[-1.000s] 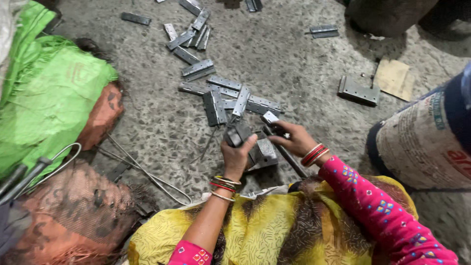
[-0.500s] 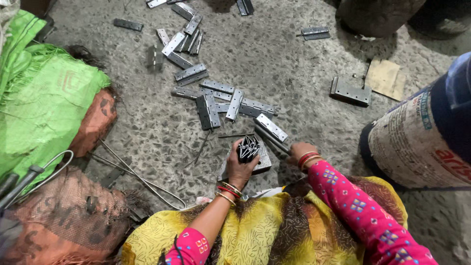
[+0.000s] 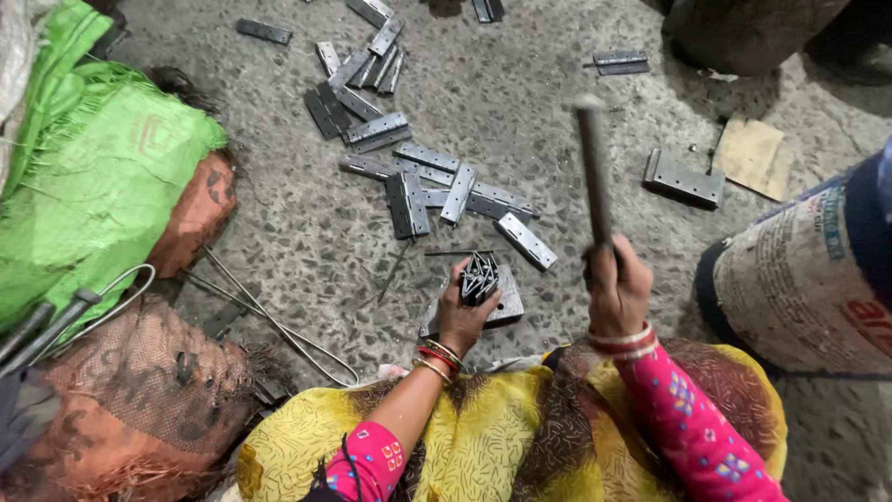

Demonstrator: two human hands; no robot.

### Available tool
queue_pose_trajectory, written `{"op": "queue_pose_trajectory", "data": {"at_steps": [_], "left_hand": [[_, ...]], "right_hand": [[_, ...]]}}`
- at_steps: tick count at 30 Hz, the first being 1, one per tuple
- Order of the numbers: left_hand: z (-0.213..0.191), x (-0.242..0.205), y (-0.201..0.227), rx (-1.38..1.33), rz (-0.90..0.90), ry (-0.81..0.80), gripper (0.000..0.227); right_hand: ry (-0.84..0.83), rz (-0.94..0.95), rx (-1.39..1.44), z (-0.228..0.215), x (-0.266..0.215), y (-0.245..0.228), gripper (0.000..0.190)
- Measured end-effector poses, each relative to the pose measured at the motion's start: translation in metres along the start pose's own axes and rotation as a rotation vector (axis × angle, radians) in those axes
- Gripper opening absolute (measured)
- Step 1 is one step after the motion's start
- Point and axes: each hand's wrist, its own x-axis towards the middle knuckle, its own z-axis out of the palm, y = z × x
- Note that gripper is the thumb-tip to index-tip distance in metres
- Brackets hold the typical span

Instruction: The person sits on the floor and repeatedly picks up small metal pieces, placing them on a metal anvil. They use a hammer to strike the metal pieces, then move the finished items aside to continue the process.

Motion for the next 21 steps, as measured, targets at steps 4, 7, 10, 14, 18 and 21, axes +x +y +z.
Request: {"op": "queue_pose_trajectory", "data": {"at_steps": [4, 7, 10, 14, 18, 21], "left_hand": [[0.001, 0.000, 0.001, 0.016, -0.003, -0.010, 0.069], [0.001, 0.001, 0.005, 0.083, -0.071, -0.014, 0.068], [0.001, 0.003, 0.003, 0.094, -0.020, 0.024, 0.071], [0.001, -0.001, 0.001, 0.007, -0.066, -0.007, 0.068], [0.001, 0.001, 0.000, 0.034, 0.018, 0.015, 0.072], [0.001, -0.004, -0.007, -0.017, 0.028, -0.001, 0.070]], "right_hand": [[-0.311, -0.083, -0.543, 0.010, -0.018, 0.006, 0.025], [-0.410, 0.103, -0.735, 0.008, -0.025, 0.015, 0.033], [-0.230, 0.007, -0.343, 0.004, -0.025, 0.021, 0.032], [-0.402, -0.130, -0.566, 0.004, -0.026, 0.021, 0.032], [-0.409, -0.130, -0.855, 0.015, -0.018, 0.012, 0.033], [-0.251, 0.003, -0.411, 0.016, -0.025, 0.006, 0.032]]}}
